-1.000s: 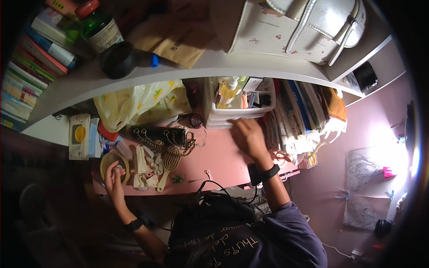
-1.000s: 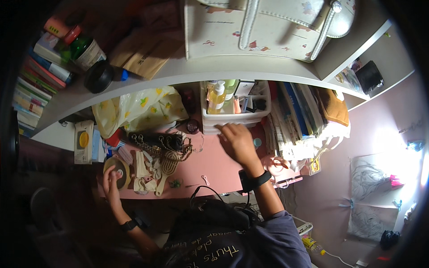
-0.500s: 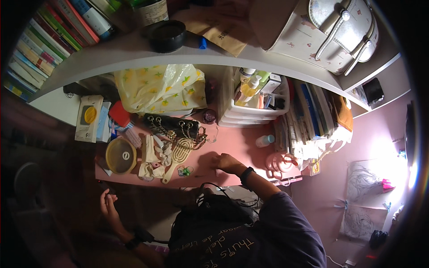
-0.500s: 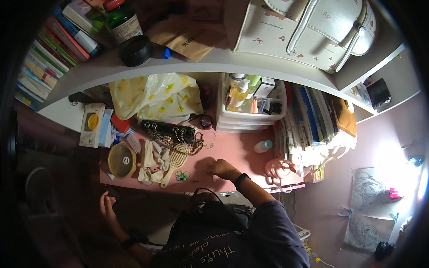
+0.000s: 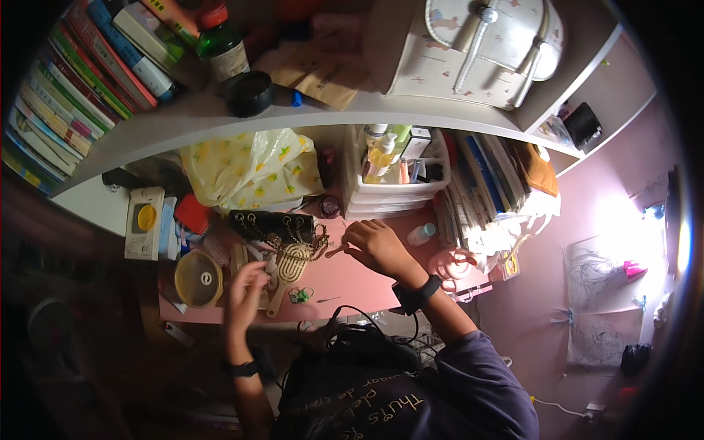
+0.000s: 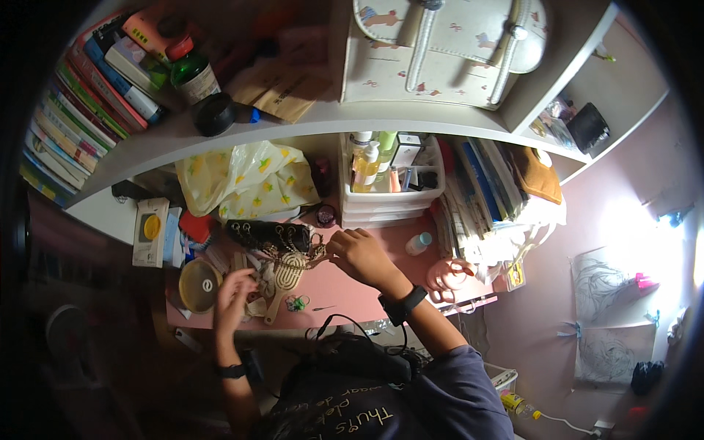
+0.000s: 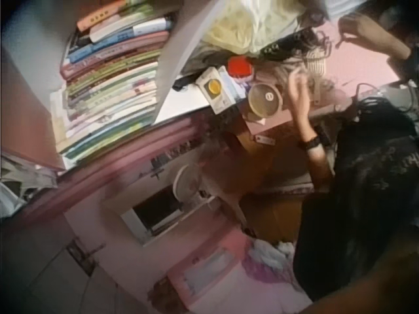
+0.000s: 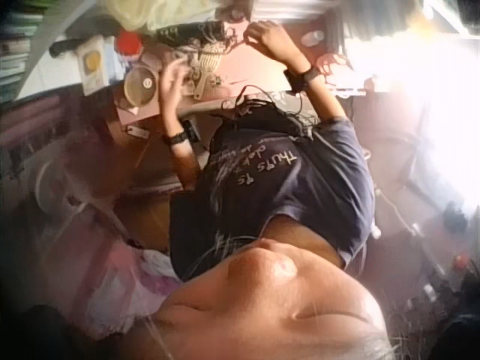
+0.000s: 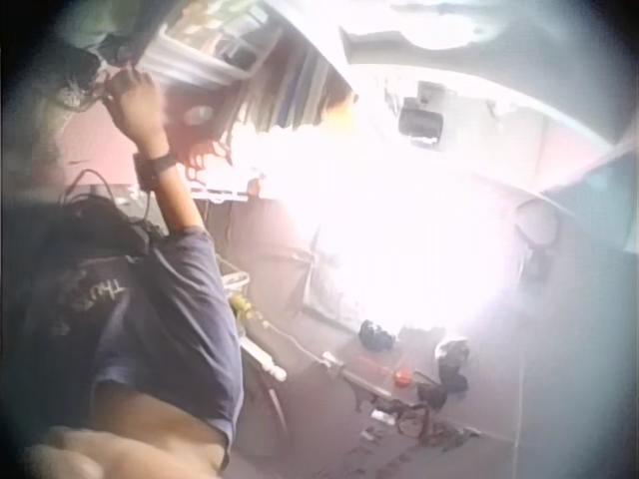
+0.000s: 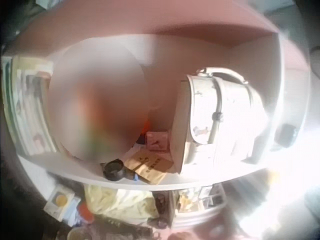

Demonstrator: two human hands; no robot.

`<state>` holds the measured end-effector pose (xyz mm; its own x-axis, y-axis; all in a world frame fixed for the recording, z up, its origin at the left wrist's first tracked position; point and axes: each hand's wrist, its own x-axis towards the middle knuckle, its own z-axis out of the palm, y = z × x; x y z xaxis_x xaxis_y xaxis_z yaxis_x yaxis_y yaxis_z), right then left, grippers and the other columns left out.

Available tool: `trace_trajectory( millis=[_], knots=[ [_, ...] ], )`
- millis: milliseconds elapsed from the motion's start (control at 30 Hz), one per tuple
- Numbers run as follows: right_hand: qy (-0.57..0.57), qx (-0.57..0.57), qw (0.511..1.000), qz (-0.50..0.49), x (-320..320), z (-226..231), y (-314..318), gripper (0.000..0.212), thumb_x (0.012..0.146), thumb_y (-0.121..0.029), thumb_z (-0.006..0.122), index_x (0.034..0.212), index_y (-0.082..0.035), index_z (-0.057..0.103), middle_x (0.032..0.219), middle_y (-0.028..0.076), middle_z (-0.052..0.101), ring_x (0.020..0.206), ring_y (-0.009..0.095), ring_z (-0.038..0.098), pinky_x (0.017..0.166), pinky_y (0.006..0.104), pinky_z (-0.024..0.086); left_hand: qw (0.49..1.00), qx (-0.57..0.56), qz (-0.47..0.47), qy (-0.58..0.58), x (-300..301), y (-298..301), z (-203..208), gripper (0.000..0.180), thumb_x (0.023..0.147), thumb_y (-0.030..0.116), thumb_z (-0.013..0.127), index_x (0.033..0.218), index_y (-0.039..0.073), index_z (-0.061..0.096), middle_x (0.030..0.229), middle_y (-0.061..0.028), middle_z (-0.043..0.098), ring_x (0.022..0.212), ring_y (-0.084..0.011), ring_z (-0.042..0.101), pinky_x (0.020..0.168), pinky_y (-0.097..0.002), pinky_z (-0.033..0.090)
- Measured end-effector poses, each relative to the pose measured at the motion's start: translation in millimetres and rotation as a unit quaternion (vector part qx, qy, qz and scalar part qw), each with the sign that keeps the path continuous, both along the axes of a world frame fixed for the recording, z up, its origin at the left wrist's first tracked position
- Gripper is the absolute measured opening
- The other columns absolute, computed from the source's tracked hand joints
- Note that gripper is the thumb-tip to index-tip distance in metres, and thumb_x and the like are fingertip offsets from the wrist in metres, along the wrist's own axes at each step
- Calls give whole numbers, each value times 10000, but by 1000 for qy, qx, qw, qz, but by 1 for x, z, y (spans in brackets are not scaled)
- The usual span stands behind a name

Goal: The person picks up and organizes various items from a desk including a hairbrush, small containers, and a bag, before moving a handbag to a bed.

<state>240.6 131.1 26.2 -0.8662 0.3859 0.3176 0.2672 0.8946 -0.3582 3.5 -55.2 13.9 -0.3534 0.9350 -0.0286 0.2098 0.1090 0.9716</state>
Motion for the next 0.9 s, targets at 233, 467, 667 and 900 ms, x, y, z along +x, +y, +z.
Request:
trace_trajectory(
  millis=[233,467,667,900],
  knots=[
    [60,13,996,-60,11,45,-20,157,749,-144,629,870,-60,575,836,58,582,768,248,563,705,333,452,977,24,-205,62,61,87,19,192,882,127,496,781,-25,555,722,-66,569,686,-135,532,640,-285,415],
    [215,-366,898,-116,41,54,-14,211,876,-179,533,933,24,545,820,119,595,719,184,560,666,290,439,955,58,-283,-69,77,112,49,240,884,136,433,707,-15,492,655,-53,505,634,-120,481,616,-248,398],
    [150,-427,882,-134,59,53,0,235,886,-207,552,882,28,546,808,52,568,760,95,514,660,237,428,948,27,-310,-63,95,132,55,248,885,145,435,705,-15,494,663,-56,504,646,-131,477,623,-261,402],
    [338,-446,812,-168,78,36,19,196,887,-186,545,844,5,557,731,14,546,681,82,492,630,225,416,954,81,-280,-76,102,143,48,235,937,176,414,920,-8,559,697,-25,509,656,-82,475,619,-216,398]
  ],
)
